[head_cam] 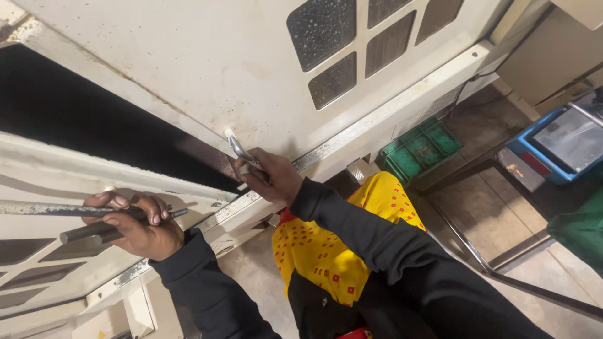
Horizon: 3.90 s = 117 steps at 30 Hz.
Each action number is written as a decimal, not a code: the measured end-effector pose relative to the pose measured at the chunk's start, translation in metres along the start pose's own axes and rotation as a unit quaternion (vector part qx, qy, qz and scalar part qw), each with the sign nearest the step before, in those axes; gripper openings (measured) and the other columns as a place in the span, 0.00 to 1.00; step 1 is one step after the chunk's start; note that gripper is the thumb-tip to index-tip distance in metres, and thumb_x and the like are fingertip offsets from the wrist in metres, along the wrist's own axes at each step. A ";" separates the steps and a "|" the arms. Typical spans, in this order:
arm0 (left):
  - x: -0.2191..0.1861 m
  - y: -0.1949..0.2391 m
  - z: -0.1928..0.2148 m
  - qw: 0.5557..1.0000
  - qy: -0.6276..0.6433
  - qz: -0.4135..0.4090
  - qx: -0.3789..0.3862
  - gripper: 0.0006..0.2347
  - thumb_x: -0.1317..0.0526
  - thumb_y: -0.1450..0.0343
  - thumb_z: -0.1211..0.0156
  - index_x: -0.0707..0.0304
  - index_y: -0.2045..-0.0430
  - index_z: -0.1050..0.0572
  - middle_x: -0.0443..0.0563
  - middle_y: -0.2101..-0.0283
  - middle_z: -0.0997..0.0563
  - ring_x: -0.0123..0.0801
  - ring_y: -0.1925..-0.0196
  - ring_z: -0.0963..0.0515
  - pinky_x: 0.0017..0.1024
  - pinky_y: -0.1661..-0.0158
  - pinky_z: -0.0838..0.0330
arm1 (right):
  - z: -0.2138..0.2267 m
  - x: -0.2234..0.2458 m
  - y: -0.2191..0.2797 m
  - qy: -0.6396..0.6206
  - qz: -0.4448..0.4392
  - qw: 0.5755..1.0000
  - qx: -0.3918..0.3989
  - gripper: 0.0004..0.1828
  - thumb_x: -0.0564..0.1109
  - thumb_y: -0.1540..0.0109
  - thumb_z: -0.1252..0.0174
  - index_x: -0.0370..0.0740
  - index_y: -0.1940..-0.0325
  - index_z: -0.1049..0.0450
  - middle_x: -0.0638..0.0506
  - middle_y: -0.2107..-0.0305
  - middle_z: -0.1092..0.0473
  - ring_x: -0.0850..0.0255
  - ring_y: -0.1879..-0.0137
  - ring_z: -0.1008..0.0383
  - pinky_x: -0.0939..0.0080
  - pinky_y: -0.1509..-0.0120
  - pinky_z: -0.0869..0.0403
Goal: The person opens a machine door using two handles, reaches inside to adjust internal components, and then closes the door. The person then operates a control lever on a nearby device.
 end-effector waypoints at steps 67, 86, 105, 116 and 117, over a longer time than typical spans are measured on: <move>-0.036 -0.041 -0.011 0.998 -0.047 0.028 0.024 0.20 0.46 0.15 0.52 0.70 0.48 0.31 0.43 0.75 0.35 0.20 0.76 0.38 0.19 0.73 0.40 | -0.004 0.010 -0.008 -0.062 -0.058 0.996 -0.006 0.17 0.54 0.25 0.52 0.37 0.47 0.30 0.61 0.74 0.39 0.73 0.70 0.41 0.70 0.66 0.39; -0.043 -0.038 -0.018 0.997 -0.080 -0.017 0.006 0.16 0.49 0.15 0.49 0.67 0.53 0.32 0.42 0.77 0.40 0.19 0.77 0.41 0.18 0.74 0.45 | -0.006 0.002 -0.006 -0.100 -0.056 0.993 0.030 0.12 0.50 0.24 0.51 0.38 0.46 0.32 0.61 0.75 0.40 0.74 0.71 0.42 0.71 0.66 0.39; -0.041 -0.037 -0.015 0.995 -0.095 -0.027 0.009 0.16 0.49 0.15 0.49 0.68 0.51 0.32 0.44 0.77 0.39 0.20 0.77 0.40 0.18 0.74 0.45 | -0.007 -0.015 0.004 -0.115 -0.080 0.990 0.020 0.08 0.41 0.25 0.51 0.37 0.43 0.32 0.59 0.73 0.38 0.72 0.67 0.40 0.70 0.62 0.37; -0.038 -0.036 -0.012 0.995 -0.097 -0.021 0.005 0.17 0.49 0.15 0.49 0.68 0.50 0.32 0.44 0.76 0.39 0.20 0.76 0.40 0.18 0.74 0.45 | -0.007 -0.024 0.007 -0.118 -0.082 0.989 0.020 0.08 0.39 0.26 0.51 0.35 0.43 0.32 0.57 0.72 0.36 0.71 0.67 0.39 0.70 0.61 0.36; -0.037 -0.036 -0.012 0.995 -0.093 -0.021 0.005 0.17 0.49 0.15 0.49 0.68 0.50 0.32 0.44 0.76 0.39 0.20 0.76 0.40 0.18 0.74 0.46 | -0.007 -0.024 0.007 -0.120 -0.083 0.989 0.021 0.08 0.39 0.25 0.51 0.36 0.43 0.32 0.58 0.71 0.37 0.71 0.67 0.39 0.70 0.61 0.36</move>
Point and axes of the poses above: each hand's wrist, its own y-axis away from the middle knuckle, its own z-axis out of the back of the hand, x = y × z, the point moved 10 cm from there along -y, towards the middle knuckle
